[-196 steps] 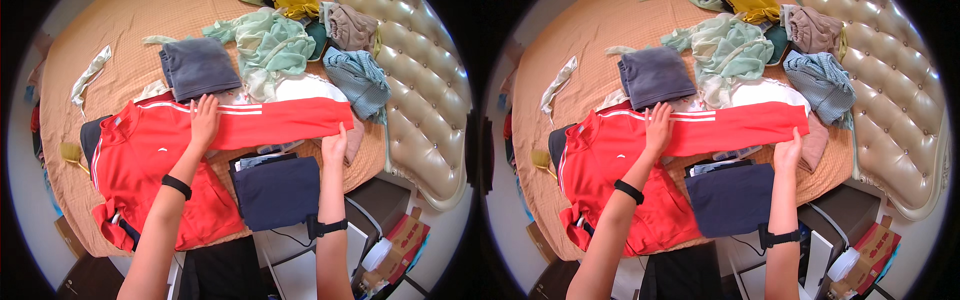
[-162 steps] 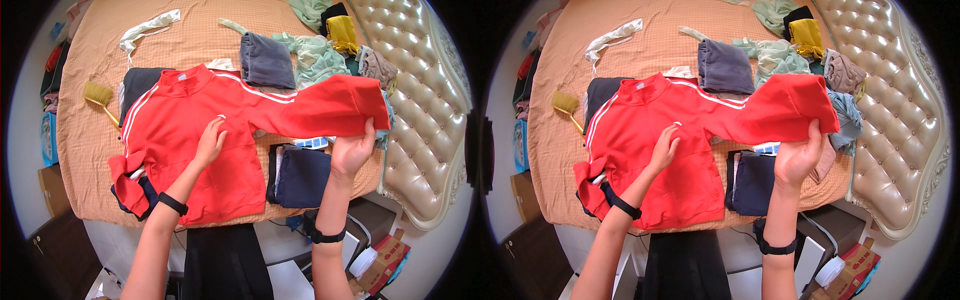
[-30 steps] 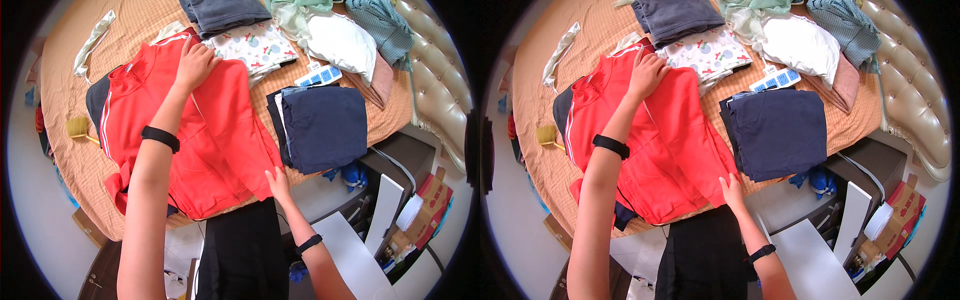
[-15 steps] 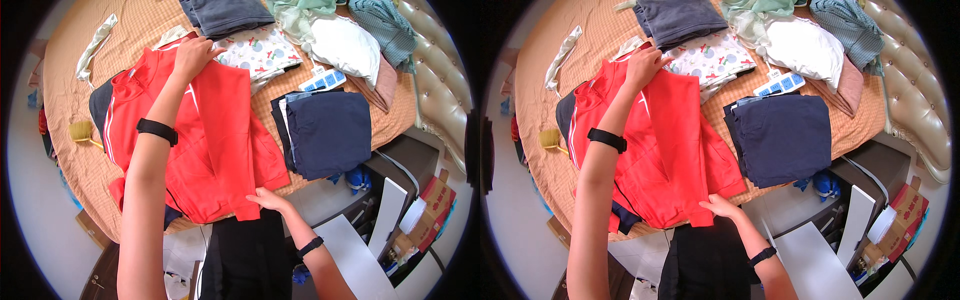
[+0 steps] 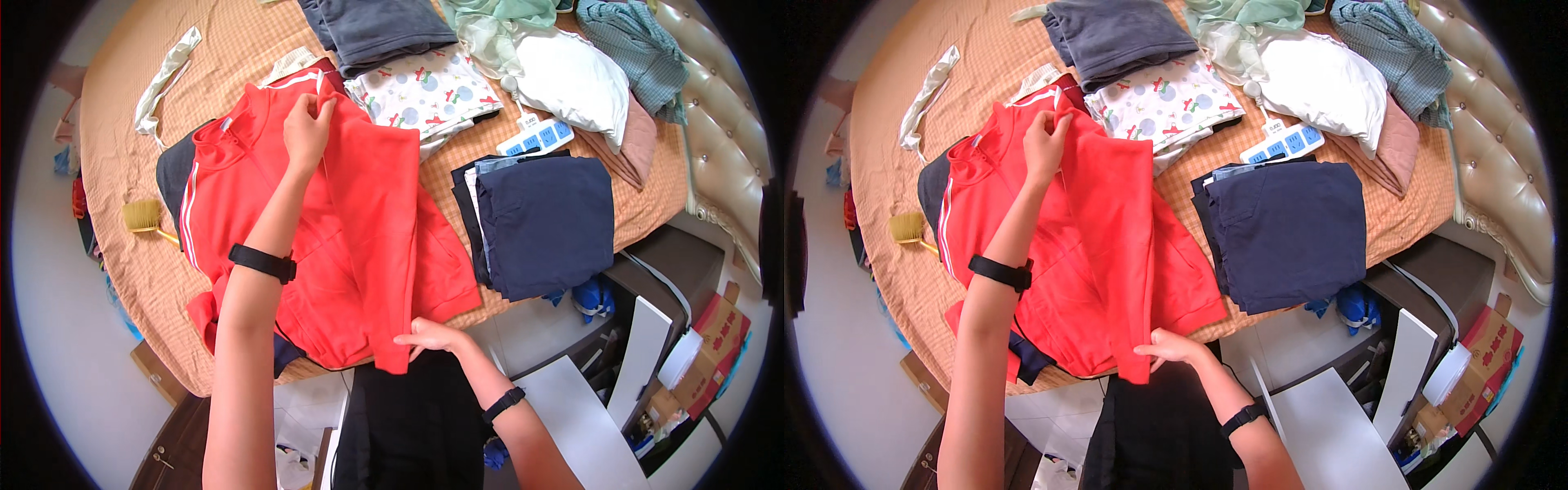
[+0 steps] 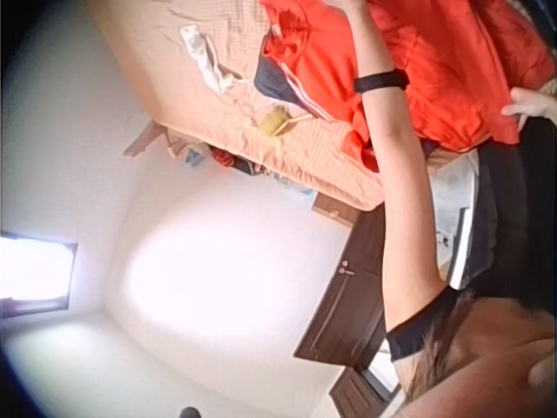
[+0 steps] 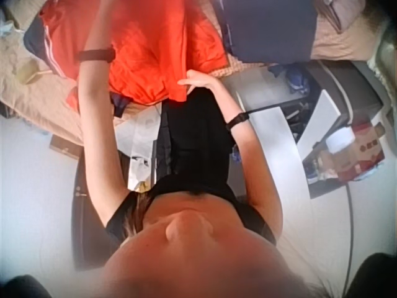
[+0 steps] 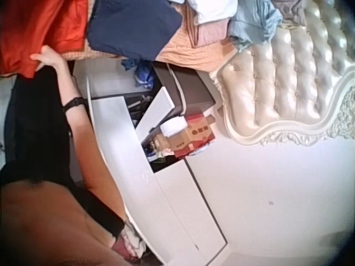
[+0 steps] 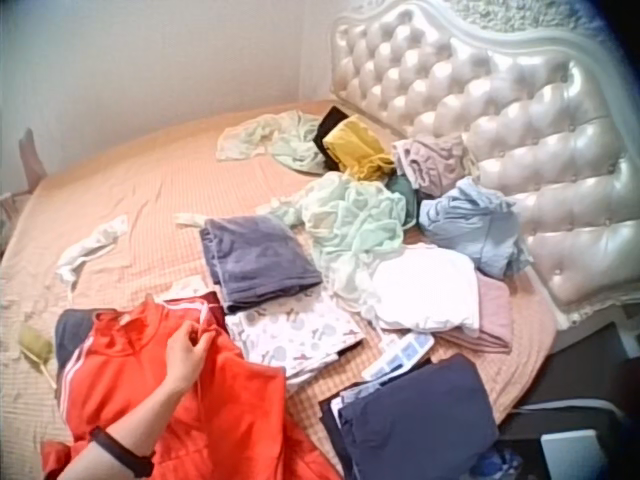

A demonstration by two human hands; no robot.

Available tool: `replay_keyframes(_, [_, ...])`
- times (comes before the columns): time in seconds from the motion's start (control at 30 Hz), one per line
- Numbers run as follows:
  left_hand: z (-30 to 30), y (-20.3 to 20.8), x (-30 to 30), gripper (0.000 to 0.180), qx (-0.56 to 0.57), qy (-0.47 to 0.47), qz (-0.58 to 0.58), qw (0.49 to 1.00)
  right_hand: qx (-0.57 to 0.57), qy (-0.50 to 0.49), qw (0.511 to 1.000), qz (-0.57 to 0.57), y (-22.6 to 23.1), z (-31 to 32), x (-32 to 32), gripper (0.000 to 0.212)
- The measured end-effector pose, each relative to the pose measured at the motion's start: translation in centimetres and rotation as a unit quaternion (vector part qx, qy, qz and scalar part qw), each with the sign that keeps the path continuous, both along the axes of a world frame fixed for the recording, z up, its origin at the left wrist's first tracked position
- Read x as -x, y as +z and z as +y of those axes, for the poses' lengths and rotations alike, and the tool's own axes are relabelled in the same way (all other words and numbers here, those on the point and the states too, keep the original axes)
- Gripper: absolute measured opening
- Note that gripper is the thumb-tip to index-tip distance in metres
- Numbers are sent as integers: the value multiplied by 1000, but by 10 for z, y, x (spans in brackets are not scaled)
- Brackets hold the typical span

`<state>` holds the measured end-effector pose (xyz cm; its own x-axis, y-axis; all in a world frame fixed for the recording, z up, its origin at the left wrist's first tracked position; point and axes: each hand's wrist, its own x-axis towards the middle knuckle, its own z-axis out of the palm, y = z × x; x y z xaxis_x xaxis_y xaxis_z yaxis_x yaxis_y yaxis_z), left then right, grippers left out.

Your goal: The recorder folds several items of clothing including a white sweatshirt, a blue pair of pants, a yellow t-shirt, and a red track jacket, and places them into a closet.

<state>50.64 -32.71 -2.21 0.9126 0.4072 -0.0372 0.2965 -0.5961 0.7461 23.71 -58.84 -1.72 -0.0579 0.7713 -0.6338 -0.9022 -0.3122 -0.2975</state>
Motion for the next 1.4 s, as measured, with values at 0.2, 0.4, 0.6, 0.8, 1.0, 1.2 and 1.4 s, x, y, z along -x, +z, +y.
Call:
replay_keyframes(0.2, [8,-12,-17,27,171,-34,-103,979,-74,36,994,71,-4,36,24,42])
replay_keyframes(0.4, [8,-13,0,32,106,-2,-53,993,193,189,893,-359,-4,48,-1,34])
replay_keyframes(0.6, [7,0,5,32,112,-25,54,992,245,-475,742,-404,1,79,-122,24])
replay_keyframes(0.8, [7,-8,1,24,155,-41,14,987,367,-457,776,-232,15,97,-224,38])
replay_keyframes(1.0, [8,-11,-7,23,167,-5,-24,986,286,-561,752,-195,-17,97,-230,37])
replay_keyframes(1.2, [12,-11,-23,33,142,-15,20,990,259,-584,722,-267,-24,99,-219,31])
replay_keyframes(1.4, [13,-9,-42,32,104,9,-26,994,231,-587,721,-286,-26,94,-228,27])
